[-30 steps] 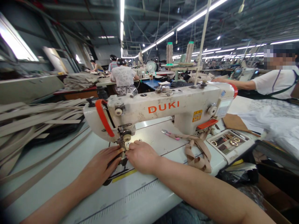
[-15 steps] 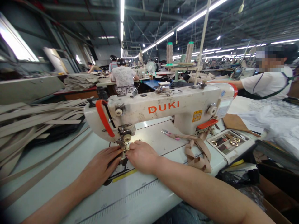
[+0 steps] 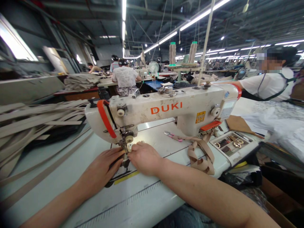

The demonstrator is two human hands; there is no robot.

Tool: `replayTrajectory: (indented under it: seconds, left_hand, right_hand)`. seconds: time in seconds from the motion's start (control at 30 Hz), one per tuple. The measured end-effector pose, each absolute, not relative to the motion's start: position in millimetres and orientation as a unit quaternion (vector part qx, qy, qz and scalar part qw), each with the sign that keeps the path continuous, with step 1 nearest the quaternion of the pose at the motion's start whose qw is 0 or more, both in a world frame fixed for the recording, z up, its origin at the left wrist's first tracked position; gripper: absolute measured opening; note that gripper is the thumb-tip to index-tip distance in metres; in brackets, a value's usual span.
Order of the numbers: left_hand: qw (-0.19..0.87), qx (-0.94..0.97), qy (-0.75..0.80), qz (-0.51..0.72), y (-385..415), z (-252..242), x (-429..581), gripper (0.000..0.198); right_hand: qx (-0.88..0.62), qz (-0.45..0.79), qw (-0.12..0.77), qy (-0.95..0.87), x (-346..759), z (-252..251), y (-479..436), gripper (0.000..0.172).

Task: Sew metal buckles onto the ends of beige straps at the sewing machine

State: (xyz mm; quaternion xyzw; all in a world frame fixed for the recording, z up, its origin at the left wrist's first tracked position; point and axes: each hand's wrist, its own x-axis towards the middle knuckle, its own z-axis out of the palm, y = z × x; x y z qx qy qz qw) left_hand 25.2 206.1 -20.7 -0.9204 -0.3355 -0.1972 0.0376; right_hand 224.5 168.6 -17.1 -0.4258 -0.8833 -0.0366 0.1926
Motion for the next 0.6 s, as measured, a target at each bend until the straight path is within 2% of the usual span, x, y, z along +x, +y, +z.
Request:
replayTrajectory:
  seconds: [0.37,0.6]
  left_hand:
    - [0.033,-0.921,-0.333,-0.201,207.4,-19.9,24.5,0.039]
    - [-0.043,-0.904,-0.366,-0.216,241.3,-13.2,30.0,0.036]
  right_hand:
    - [-0.427,-0.027,0.209,-0.879,225.7,-20.4,169.8,0.025]
    - [-0.441,-0.019,0.273,-0.855,228.5,-24.9,169.0,0.027]
